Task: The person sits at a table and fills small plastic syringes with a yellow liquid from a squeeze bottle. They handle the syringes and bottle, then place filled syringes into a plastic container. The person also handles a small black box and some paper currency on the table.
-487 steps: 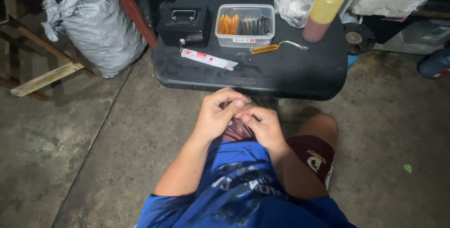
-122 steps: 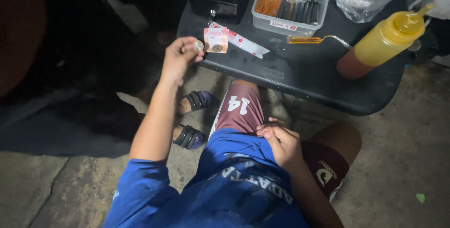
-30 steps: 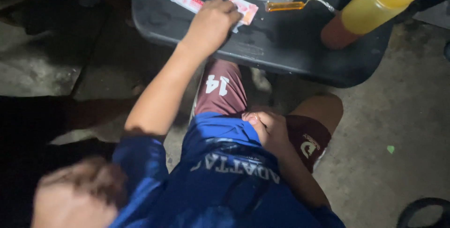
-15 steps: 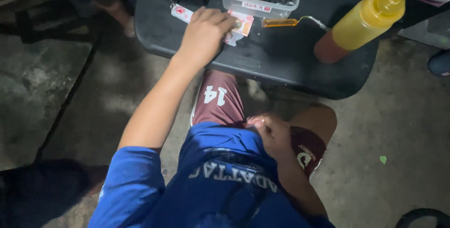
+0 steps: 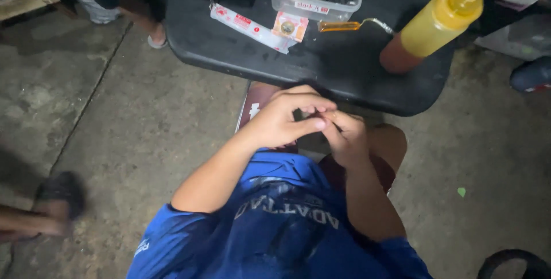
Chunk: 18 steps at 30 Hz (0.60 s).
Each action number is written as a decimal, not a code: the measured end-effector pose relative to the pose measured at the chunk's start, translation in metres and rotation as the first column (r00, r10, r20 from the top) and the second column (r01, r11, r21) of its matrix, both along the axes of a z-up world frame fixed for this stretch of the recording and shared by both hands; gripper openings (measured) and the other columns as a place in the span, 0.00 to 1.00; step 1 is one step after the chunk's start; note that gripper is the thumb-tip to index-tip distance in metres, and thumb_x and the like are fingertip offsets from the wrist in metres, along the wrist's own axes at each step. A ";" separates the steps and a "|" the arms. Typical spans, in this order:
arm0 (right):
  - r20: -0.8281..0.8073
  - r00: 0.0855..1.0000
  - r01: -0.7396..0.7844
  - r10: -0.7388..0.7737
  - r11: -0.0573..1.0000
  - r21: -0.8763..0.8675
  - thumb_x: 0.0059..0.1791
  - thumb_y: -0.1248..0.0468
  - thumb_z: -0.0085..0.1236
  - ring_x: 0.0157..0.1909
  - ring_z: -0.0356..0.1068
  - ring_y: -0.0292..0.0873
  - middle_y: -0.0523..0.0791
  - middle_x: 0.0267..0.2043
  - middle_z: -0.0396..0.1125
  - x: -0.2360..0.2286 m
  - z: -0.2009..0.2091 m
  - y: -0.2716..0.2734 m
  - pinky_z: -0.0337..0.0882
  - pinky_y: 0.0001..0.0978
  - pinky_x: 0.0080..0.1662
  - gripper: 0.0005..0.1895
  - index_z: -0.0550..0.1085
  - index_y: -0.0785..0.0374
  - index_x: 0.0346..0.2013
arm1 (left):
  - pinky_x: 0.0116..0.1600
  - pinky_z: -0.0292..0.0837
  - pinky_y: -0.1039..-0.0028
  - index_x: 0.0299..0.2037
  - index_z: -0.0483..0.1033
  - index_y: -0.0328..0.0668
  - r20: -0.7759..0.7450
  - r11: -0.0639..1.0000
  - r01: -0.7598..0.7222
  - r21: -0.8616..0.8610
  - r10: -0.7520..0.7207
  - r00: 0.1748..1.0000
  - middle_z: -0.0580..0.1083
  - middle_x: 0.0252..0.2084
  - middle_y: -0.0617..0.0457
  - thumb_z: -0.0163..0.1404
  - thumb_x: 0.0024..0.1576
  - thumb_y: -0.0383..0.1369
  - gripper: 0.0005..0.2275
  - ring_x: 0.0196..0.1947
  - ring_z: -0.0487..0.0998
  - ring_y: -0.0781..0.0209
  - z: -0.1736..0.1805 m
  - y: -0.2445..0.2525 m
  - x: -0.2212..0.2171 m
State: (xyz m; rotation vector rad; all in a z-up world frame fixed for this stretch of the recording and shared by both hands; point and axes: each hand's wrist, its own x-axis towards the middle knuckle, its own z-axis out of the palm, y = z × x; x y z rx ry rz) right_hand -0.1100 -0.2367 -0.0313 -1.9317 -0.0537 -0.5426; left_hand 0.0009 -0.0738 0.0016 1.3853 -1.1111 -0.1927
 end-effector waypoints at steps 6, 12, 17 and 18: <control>0.051 0.994 -0.106 0.102 0.989 0.098 0.56 0.68 0.51 0.28 0.69 0.37 0.46 0.21 0.70 -0.001 -0.006 -0.002 0.73 0.35 0.35 0.15 0.77 0.66 0.25 | 0.40 0.76 0.70 0.38 0.84 0.47 0.074 0.998 -0.025 -0.056 0.029 0.997 0.75 0.32 0.56 0.59 0.59 0.36 0.05 0.30 0.77 0.60 0.015 -0.002 -0.004; 0.126 0.982 -0.149 0.139 0.986 0.070 0.52 0.70 0.58 0.27 0.73 0.41 0.47 0.21 0.70 0.000 0.033 0.023 0.73 0.38 0.32 0.09 0.78 0.68 0.27 | 0.38 0.74 0.71 0.32 0.83 0.48 0.033 0.992 -0.068 -0.103 0.072 0.997 0.74 0.30 0.56 0.60 0.58 0.37 0.06 0.28 0.75 0.60 0.024 -0.003 -0.015; 0.275 0.953 -0.144 0.131 0.989 0.029 0.55 0.68 0.51 0.14 0.64 0.40 0.39 0.10 0.63 0.010 0.005 0.023 0.67 0.30 0.24 0.20 0.74 0.61 0.18 | 0.34 0.72 0.71 0.29 0.81 0.43 -0.106 0.955 -0.178 -0.237 0.157 0.982 0.73 0.23 0.54 0.55 0.61 0.31 0.08 0.24 0.73 0.60 0.034 -0.001 -0.027; 0.279 0.951 -0.146 0.133 0.989 0.027 0.55 0.68 0.51 0.14 0.64 0.40 0.39 0.10 0.63 0.006 0.000 0.026 0.67 0.30 0.24 0.20 0.74 0.61 0.18 | 0.34 0.72 0.71 0.29 0.81 0.43 -0.102 0.954 -0.179 -0.239 0.159 0.982 0.73 0.23 0.54 0.55 0.61 0.31 0.08 0.24 0.73 0.60 0.034 0.000 -0.030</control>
